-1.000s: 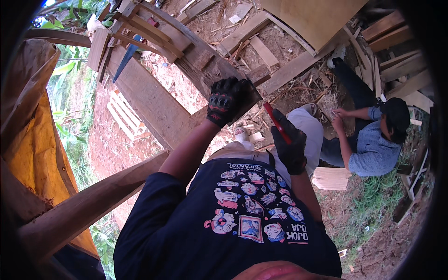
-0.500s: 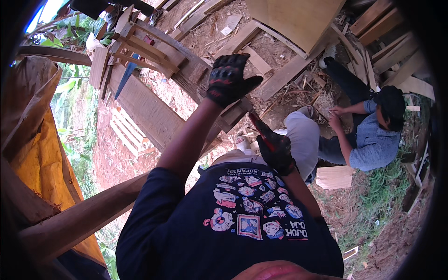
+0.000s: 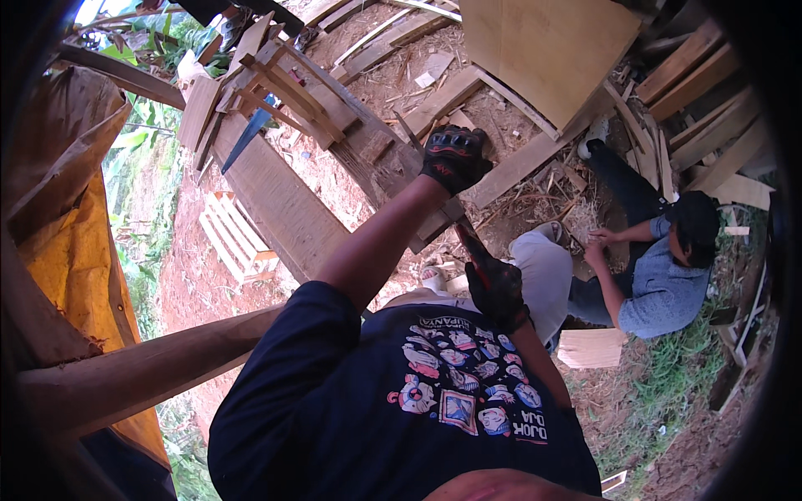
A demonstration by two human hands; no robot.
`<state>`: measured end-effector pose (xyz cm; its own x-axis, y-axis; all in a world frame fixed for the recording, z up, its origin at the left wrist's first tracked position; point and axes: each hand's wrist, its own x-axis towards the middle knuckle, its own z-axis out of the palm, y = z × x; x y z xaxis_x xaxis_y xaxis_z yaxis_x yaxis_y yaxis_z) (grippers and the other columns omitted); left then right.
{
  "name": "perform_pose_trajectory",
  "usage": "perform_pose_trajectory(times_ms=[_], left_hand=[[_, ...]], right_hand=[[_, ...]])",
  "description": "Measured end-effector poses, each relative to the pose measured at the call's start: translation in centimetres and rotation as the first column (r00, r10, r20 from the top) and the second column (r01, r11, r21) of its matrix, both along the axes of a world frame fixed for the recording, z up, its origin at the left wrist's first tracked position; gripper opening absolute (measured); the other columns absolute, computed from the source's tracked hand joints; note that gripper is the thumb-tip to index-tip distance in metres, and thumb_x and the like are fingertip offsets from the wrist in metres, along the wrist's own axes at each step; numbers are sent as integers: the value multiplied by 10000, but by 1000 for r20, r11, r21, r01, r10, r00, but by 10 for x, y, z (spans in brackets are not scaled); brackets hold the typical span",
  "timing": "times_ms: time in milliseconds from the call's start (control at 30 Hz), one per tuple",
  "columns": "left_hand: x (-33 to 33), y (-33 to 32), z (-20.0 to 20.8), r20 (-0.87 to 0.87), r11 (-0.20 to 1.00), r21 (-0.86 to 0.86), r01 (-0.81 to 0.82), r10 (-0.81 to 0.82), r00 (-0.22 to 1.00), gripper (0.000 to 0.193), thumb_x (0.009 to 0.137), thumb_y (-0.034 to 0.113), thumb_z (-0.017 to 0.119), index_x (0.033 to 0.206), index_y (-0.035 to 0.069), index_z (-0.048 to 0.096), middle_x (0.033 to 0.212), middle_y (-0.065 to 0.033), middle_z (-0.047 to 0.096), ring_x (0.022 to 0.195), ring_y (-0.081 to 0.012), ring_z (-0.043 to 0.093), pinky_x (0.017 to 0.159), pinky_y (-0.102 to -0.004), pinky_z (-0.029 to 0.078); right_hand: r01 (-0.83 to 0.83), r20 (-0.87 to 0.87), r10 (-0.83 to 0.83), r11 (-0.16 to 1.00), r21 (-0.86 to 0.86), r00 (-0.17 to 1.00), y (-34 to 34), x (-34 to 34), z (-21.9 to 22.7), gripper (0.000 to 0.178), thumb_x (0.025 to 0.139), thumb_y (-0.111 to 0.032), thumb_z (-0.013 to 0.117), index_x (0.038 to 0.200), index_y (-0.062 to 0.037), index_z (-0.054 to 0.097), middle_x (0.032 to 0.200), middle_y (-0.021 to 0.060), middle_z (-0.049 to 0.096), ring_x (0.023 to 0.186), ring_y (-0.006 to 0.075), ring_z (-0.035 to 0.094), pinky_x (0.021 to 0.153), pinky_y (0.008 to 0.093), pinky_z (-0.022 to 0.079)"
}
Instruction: The person uses a hand saw to cut a piece of wood that is resting on a wooden structure. They hold the wood steady with their left hand while sawing with their right hand. Another person is visible in the background working on a separate piece of wood.
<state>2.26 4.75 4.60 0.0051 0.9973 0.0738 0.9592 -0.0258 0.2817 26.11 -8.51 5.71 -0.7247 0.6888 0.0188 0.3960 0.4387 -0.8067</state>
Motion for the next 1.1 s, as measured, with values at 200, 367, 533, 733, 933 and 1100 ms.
perform_pose_trajectory(times_ms=[200, 367, 533, 733, 933, 1100], left_hand=[[-79, -38, 67, 178, 927, 124, -353, 329, 927, 584, 892, 534, 823, 1300, 120, 771, 1230, -202, 800, 1180, -418, 748, 1033, -524, 580], [-165, -42, -3, -67, 807, -351, -475, 485, 872, 677, 866, 637, 810, 1331, 146, 773, 1322, -188, 786, 1266, -387, 736, 1072, -512, 573], [-176, -53, -36, -220, 789, -259, -557, 513, 830, 833, 866, 754, 762, 1389, 106, 742, 1465, -167, 725, 1354, -377, 692, 1127, -508, 554], [-126, -114, 4, 128, 910, -46, -413, 415, 901, 770, 930, 594, 813, 1485, 79, 676, 1497, -217, 677, 1412, -402, 636, 1193, -505, 506], [-47, -140, -64, 208, 987, 103, -126, 102, 973, 661, 942, 520, 791, 1453, 116, 681, 1504, -181, 651, 1443, -412, 581, 1258, -552, 416], [-34, -140, -81, 185, 972, 229, -54, 11, 983, 602, 940, 477, 803, 1422, 131, 698, 1456, -167, 673, 1406, -412, 606, 1221, -548, 456]], right_hand=[[60, 31, -63, 995, 85, 998, -1, 1, 4, 681, 1045, -135, 643, 1701, -137, 463, 1624, 115, 631, 1022, 359, 806, 822, 447, 639], [108, 23, -114, 978, 179, 993, -8, 6, -17, 576, 1012, -140, 745, 1573, -84, 627, 1363, 224, 771, 978, 395, 815, 782, 456, 628], [102, -72, -86, 958, 266, 994, -7, -3, -22, 542, 1004, -130, 757, 1534, -74, 660, 1372, 216, 774, 1007, 385, 816, 740, 456, 619], [158, -71, -146, 964, 214, 987, -9, 7, -28, 542, 1027, -151, 751, 1554, -92, 640, 1363, 188, 784, 981, 364, 822, 802, 447, 633], [238, -229, -208, 965, 111, 951, 7, 1, -17, 542, 1011, -107, 753, 1544, -82, 661, 1348, 215, 788, 1002, 384, 821, 839, 454, 635], [329, -189, -355, 932, -153, 916, 13, 5, -9, 519, 1009, -82, 756, 1524, -84, 691, 1412, 189, 773, 1094, 347, 813, 870, 428, 613]])
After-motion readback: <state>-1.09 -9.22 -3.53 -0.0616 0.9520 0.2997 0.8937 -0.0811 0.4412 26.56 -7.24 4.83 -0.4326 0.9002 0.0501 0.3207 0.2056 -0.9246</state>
